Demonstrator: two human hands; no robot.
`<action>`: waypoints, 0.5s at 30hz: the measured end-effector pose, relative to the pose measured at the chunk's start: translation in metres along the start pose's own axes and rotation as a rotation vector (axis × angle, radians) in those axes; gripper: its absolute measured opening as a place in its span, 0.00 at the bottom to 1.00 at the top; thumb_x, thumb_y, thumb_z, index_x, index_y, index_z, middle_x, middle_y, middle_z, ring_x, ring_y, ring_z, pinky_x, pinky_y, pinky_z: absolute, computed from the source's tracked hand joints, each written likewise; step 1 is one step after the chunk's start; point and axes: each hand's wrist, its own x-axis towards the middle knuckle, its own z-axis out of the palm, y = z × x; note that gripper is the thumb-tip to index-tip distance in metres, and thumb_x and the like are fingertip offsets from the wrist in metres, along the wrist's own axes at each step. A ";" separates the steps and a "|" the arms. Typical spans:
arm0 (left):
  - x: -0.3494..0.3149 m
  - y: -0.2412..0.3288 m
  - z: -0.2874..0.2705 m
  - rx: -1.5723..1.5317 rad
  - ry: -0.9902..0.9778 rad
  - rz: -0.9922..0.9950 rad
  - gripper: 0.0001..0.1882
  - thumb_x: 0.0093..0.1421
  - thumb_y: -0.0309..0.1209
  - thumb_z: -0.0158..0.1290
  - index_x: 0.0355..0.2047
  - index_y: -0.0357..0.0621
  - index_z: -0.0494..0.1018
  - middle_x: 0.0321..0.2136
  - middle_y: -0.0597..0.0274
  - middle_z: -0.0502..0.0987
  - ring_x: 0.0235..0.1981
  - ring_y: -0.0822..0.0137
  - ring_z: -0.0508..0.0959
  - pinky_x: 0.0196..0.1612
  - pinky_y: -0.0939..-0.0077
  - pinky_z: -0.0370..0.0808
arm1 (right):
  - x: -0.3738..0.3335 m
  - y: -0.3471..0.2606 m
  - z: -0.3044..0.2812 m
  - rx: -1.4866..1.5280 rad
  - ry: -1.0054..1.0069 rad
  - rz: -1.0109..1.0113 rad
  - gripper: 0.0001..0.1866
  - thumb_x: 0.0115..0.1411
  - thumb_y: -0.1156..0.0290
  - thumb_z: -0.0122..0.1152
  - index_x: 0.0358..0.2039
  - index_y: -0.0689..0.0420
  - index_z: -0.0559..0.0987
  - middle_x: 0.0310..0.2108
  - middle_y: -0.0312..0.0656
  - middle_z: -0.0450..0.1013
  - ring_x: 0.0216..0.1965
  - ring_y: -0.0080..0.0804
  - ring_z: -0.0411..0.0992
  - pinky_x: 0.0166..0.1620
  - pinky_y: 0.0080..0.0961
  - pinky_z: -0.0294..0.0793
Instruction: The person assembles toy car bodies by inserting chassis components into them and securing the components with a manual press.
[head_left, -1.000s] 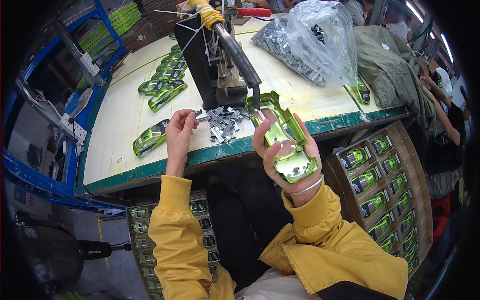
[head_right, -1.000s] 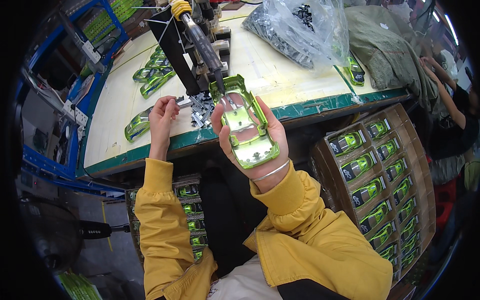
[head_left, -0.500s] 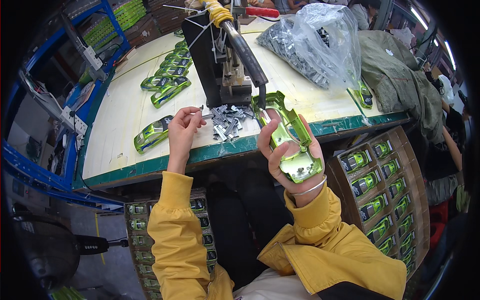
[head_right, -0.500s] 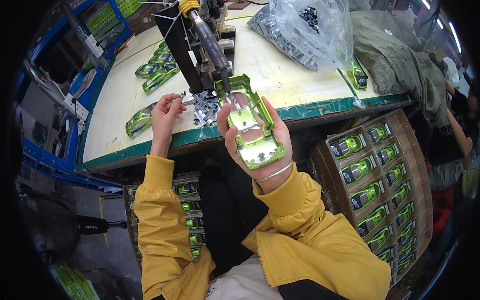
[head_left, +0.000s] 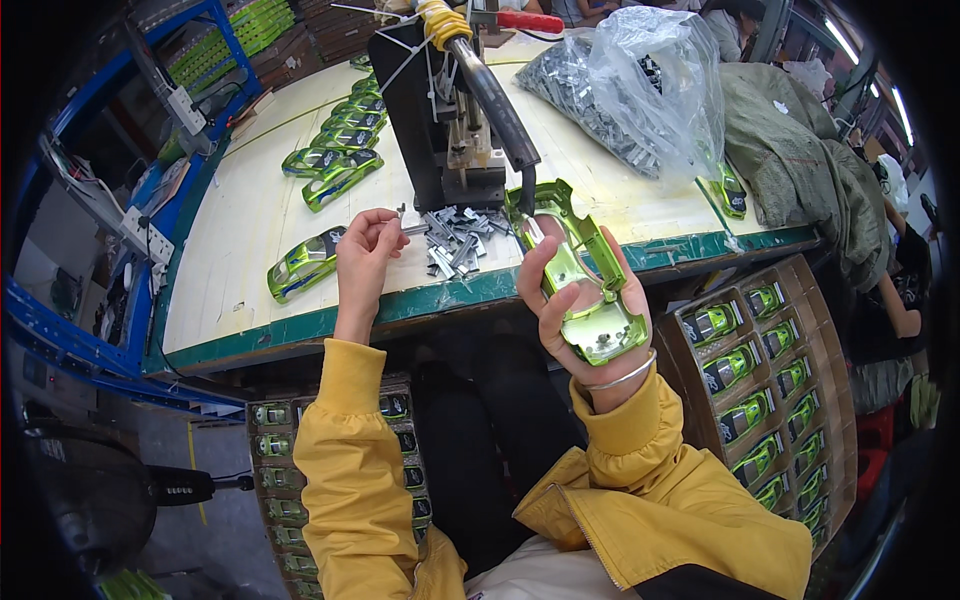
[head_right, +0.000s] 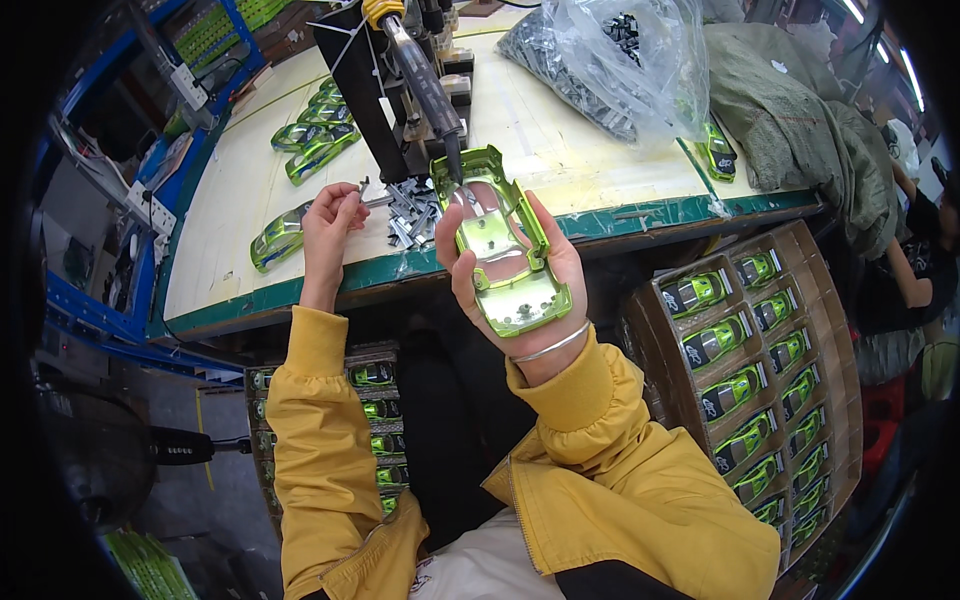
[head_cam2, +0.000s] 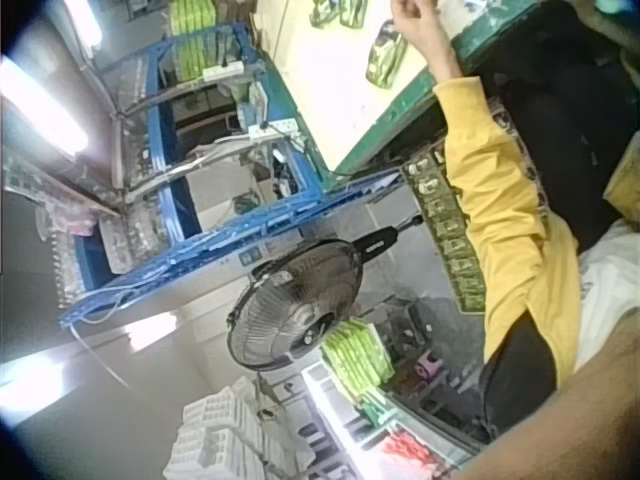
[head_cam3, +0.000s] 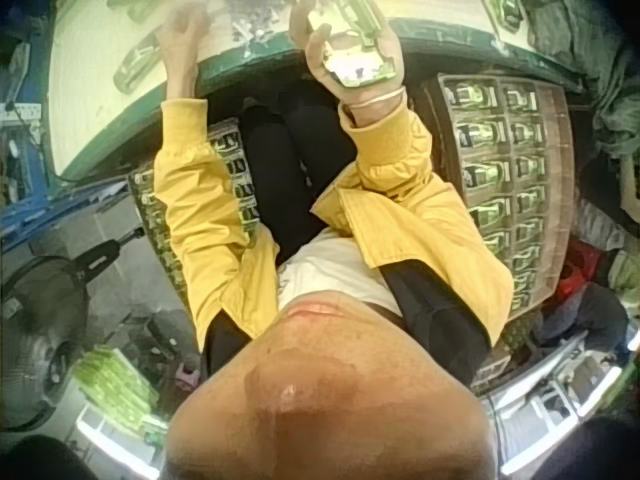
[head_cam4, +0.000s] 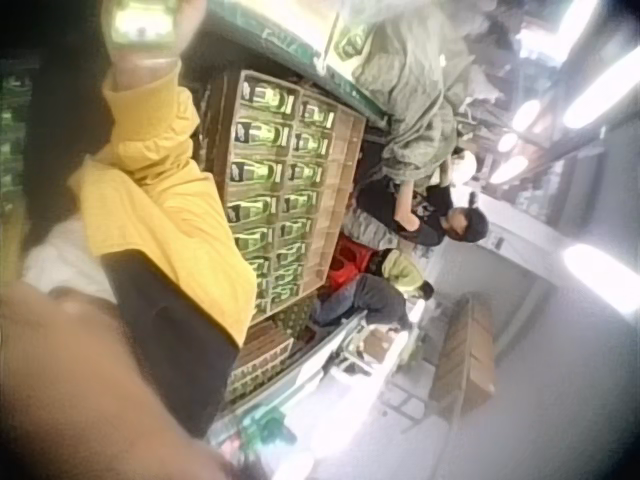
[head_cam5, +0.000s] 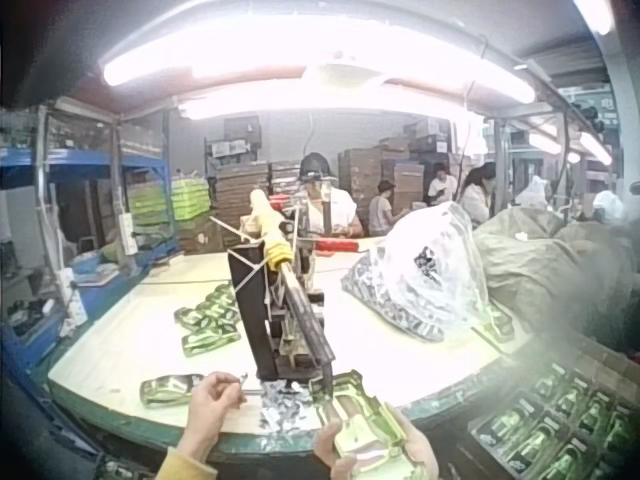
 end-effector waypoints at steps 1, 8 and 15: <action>0.000 0.001 0.000 -0.005 0.002 0.002 0.08 0.54 0.29 0.49 0.32 0.37 0.68 0.21 0.66 0.72 0.24 0.79 0.71 0.27 0.88 0.65 | 0.000 -0.001 0.000 -0.004 -0.006 0.001 0.19 0.57 0.59 0.42 0.41 0.59 0.71 0.41 0.44 0.65 0.48 0.31 0.59 0.42 0.31 0.69; 0.001 -0.003 -0.002 -0.005 0.006 -0.003 0.08 0.55 0.30 0.48 0.32 0.38 0.68 0.24 0.66 0.71 0.26 0.77 0.71 0.28 0.87 0.67 | -0.001 -0.004 0.001 -0.028 0.013 0.029 0.19 0.58 0.58 0.42 0.42 0.58 0.71 0.41 0.43 0.65 0.48 0.32 0.58 0.41 0.33 0.69; 0.000 -0.002 0.000 0.008 0.028 0.061 0.07 0.55 0.28 0.47 0.32 0.37 0.67 0.29 0.63 0.71 0.28 0.75 0.71 0.28 0.84 0.71 | -0.002 -0.005 0.002 -0.038 0.012 0.032 0.19 0.58 0.57 0.41 0.42 0.57 0.71 0.41 0.43 0.65 0.48 0.32 0.58 0.41 0.33 0.69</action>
